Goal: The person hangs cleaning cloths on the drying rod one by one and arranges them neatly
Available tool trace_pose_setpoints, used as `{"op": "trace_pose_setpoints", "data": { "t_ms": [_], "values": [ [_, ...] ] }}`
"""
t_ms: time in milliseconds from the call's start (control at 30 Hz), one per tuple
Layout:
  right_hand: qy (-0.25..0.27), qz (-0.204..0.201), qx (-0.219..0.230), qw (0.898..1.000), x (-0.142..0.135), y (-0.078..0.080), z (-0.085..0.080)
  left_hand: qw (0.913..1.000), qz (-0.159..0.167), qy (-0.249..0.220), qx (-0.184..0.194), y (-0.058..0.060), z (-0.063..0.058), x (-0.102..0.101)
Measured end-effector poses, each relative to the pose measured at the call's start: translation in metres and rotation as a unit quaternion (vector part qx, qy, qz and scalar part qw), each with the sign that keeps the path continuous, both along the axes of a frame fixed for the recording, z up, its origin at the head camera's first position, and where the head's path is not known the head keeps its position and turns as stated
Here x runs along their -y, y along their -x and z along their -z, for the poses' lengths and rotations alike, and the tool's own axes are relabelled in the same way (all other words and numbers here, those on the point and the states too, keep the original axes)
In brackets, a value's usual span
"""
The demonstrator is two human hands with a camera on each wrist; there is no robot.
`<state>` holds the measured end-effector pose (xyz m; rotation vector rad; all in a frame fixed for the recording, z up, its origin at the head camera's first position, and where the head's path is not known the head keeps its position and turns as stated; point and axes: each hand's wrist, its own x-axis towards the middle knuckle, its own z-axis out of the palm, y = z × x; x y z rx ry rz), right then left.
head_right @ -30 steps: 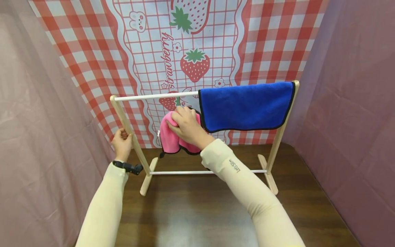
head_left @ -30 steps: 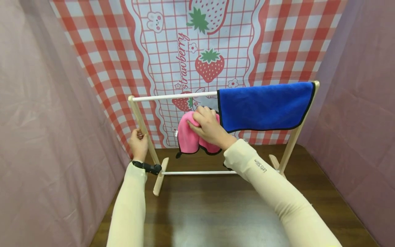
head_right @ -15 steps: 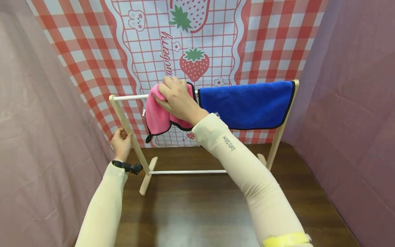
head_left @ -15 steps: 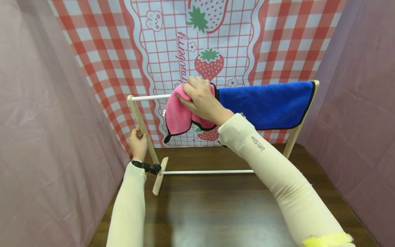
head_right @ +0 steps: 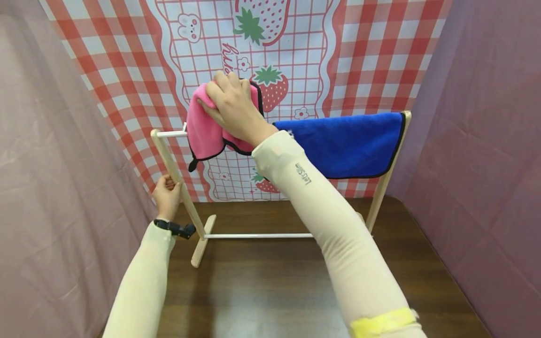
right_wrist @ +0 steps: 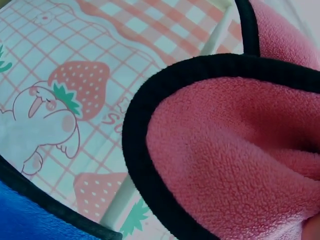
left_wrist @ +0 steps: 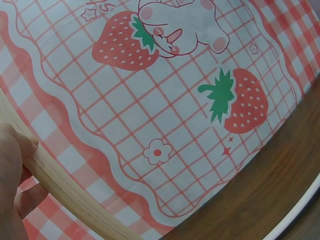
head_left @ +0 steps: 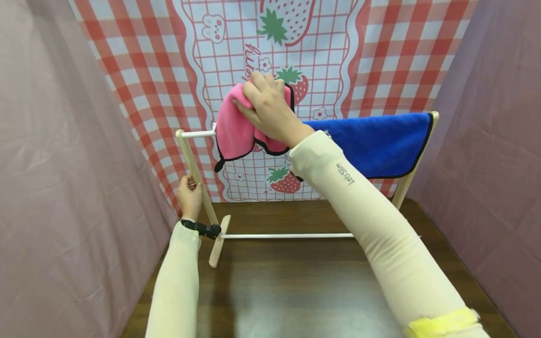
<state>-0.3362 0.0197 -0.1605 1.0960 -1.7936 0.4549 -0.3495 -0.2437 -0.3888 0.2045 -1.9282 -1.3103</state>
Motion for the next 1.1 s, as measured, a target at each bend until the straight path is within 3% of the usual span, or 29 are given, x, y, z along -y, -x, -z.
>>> {"op": "trace_pose_setpoints", "data": {
  "t_ms": [233, 367, 567, 933, 1100],
  "values": [
    [0.024, 0.040, 0.001, 0.999, 0.007, 0.007, -0.008, 0.9999, 0.003, 0.007, -0.010, -0.001, -0.001, 0.000],
    [-0.009, 0.088, 0.030, 0.996, 0.013, 0.012, 0.002, 1.0000, 0.002, 0.002, -0.007, -0.001, -0.001, 0.001],
    [-0.080, 0.156, 0.113, 0.978, 0.012, 0.019, 0.027, 1.0000, 0.004, -0.001, -0.002, -0.001, 0.000, 0.001],
    [-0.121, 0.199, 0.187, 0.954, 0.002, 0.033, 0.048, 0.9999, 0.009, 0.002, -0.011, -0.001, 0.002, 0.000],
    [-0.129, 0.197, 0.228, 0.945, 0.000, 0.036, 0.054, 0.9999, 0.011, 0.000, -0.010, -0.004, 0.001, -0.001]
  ]
}}
